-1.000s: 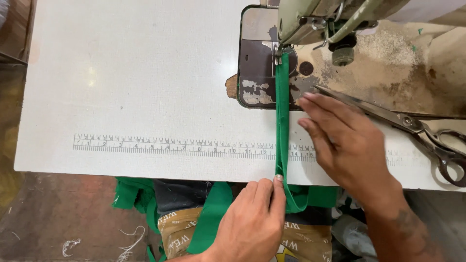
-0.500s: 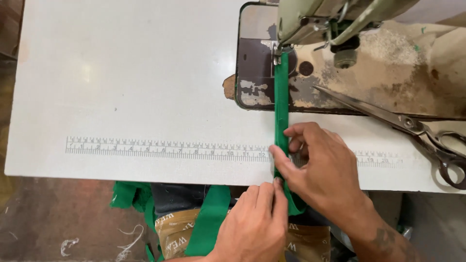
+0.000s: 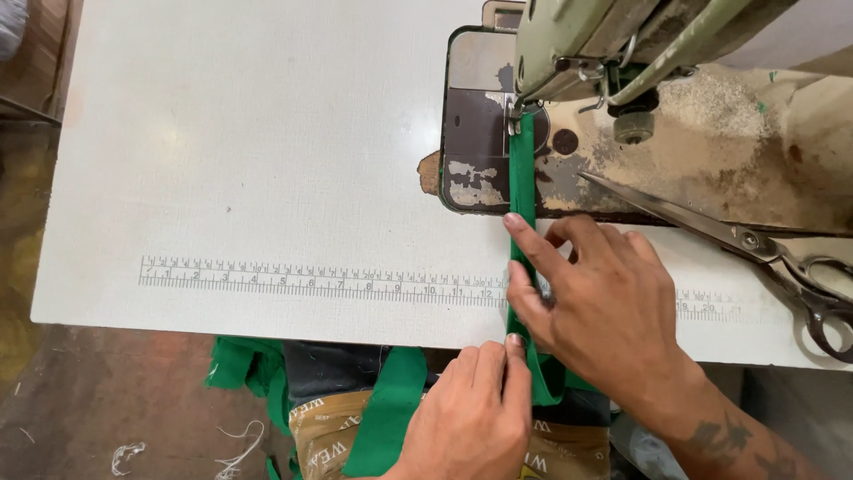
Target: The person is folding the edges of a green fabric strip and feeding it through an industrial sewing machine to create a finished strap or trim.
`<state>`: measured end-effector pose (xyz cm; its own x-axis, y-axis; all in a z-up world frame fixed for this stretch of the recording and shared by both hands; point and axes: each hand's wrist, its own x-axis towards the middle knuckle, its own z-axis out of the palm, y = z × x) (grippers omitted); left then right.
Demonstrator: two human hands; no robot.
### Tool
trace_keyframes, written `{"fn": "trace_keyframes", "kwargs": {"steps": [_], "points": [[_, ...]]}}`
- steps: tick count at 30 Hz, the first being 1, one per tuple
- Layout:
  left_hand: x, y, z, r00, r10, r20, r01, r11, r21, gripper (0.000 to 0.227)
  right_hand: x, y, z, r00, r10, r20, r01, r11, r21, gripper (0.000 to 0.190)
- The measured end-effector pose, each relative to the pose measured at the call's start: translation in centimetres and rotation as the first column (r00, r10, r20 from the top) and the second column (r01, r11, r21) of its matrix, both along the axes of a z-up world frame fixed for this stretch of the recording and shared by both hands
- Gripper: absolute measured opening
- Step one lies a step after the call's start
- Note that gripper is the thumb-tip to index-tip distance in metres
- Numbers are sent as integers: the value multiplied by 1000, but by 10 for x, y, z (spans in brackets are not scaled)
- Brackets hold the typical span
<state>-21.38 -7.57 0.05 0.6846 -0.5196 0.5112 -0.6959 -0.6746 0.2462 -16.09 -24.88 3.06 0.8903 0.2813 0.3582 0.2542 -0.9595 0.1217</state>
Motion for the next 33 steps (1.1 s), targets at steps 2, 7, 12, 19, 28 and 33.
{"fn": "trace_keyframes", "kwargs": {"steps": [2,7,12,19,28,33], "points": [[-1,-1,-3,999,18,27,-18,1000,9,10,0,1,-1,999,-23,29,25,997,-77,39],[1,1,-2,1000,-4,6,4,1000,26,15,1,4,-3,1000,-14,-15,12,992,-123,41],[-2,5,-6,998,-35,-60,36,999,9,26,-9,7,-9,998,-43,-56,39,996,-75,52],[-4,7,-11,992,-74,-103,72,997,-32,13,-7,-15,-10,996,70,-52,-51,948,313,49],[-4,14,-14,949,-150,-278,115,984,-136,30,5,-38,-29,953,255,-162,-225,957,181,65],[-3,15,-14,941,-163,-296,114,978,-177,29,4,-34,-33,960,227,-163,-195,962,192,66]]}}
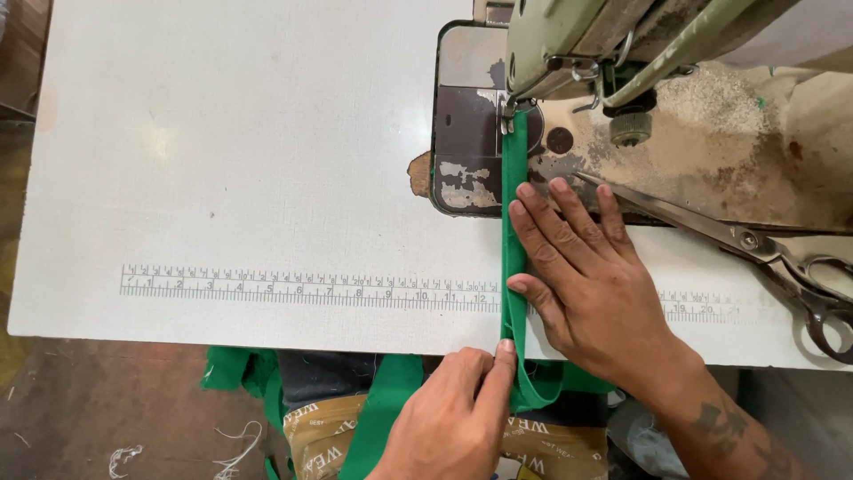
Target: The person is folding the edges of a green fabric strip and feeding it through an industrial sewing machine to create a finished strap or trim.
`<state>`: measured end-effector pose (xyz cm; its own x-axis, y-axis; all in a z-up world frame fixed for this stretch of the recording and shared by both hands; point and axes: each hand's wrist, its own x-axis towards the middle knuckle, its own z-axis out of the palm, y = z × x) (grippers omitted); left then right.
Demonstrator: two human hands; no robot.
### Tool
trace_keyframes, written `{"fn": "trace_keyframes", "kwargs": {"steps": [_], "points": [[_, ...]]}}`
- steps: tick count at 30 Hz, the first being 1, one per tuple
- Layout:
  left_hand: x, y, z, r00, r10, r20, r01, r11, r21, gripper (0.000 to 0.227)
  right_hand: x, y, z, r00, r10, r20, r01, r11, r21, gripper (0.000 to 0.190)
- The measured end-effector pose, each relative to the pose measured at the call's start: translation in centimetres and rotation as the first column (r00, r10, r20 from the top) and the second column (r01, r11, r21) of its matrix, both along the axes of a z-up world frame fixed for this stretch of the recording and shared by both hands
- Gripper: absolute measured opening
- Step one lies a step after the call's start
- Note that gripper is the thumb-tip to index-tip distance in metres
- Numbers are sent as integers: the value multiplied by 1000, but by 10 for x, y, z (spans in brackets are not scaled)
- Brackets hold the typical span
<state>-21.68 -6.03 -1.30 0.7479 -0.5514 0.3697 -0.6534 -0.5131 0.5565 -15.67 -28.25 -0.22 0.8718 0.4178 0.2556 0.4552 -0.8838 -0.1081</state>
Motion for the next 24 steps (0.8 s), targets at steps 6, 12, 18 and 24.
{"fn": "trace_keyframes", "kwargs": {"steps": [6,12,18,24], "points": [[-1,-2,-4,994,-11,106,4,998,61,32,-1,0,1,1000,-11,-11,11,1000,26,63],[2,-4,-1,966,11,257,-35,996,87,20,3,4,4,1000,18,5,-18,999,-48,64],[0,-4,-2,968,38,250,-71,990,122,20,-2,3,4,999,23,37,-25,999,45,66],[0,-5,0,965,54,258,-85,990,110,24,-16,18,13,969,-247,25,233,940,249,54]]}}
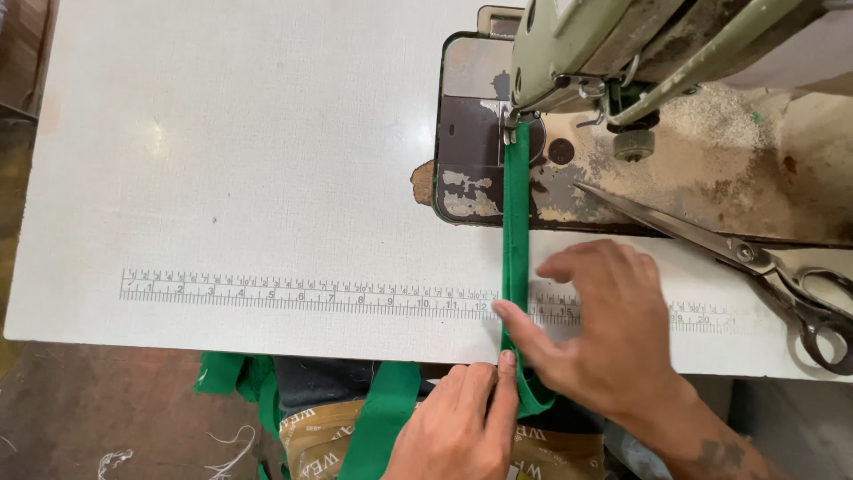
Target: The person is folding the edges of a green fabric strip and feeding it through an industrial sewing machine to create a finished strap or trim.
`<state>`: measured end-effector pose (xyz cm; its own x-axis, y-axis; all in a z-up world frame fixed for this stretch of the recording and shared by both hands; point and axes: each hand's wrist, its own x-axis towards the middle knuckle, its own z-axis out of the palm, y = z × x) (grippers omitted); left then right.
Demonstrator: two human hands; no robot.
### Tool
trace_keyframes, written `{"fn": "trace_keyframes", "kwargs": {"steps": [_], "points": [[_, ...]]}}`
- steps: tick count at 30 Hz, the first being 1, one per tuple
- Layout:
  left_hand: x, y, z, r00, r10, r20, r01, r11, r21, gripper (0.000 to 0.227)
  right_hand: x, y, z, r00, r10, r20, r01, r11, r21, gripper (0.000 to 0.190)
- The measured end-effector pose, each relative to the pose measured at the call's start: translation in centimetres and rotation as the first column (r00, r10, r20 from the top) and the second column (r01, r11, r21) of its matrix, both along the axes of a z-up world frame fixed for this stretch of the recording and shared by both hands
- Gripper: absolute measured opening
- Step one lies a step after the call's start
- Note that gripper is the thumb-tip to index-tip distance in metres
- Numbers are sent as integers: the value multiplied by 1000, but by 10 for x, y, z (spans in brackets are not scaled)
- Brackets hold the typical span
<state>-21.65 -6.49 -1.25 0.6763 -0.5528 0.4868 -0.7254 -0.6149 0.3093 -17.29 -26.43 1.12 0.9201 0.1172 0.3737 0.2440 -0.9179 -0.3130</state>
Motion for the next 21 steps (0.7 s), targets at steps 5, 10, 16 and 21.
{"fn": "trace_keyframes", "kwargs": {"steps": [5,10,16,21], "points": [[-2,1,-1,1000,-20,-19,19,1000,-11,26,8,12,-2,998,-1,-58,-4,996,-92,14],[0,0,0,1000,5,3,-5,1000,-21,22,7,24,6,990,59,125,-50,996,-67,12],[1,0,-1,1000,13,21,-13,999,-36,18,10,23,4,995,69,72,-57,987,-148,12],[-4,1,-9,1000,20,1,-20,1000,-4,27,17,4,5,995,75,59,-70,994,-83,17]]}}
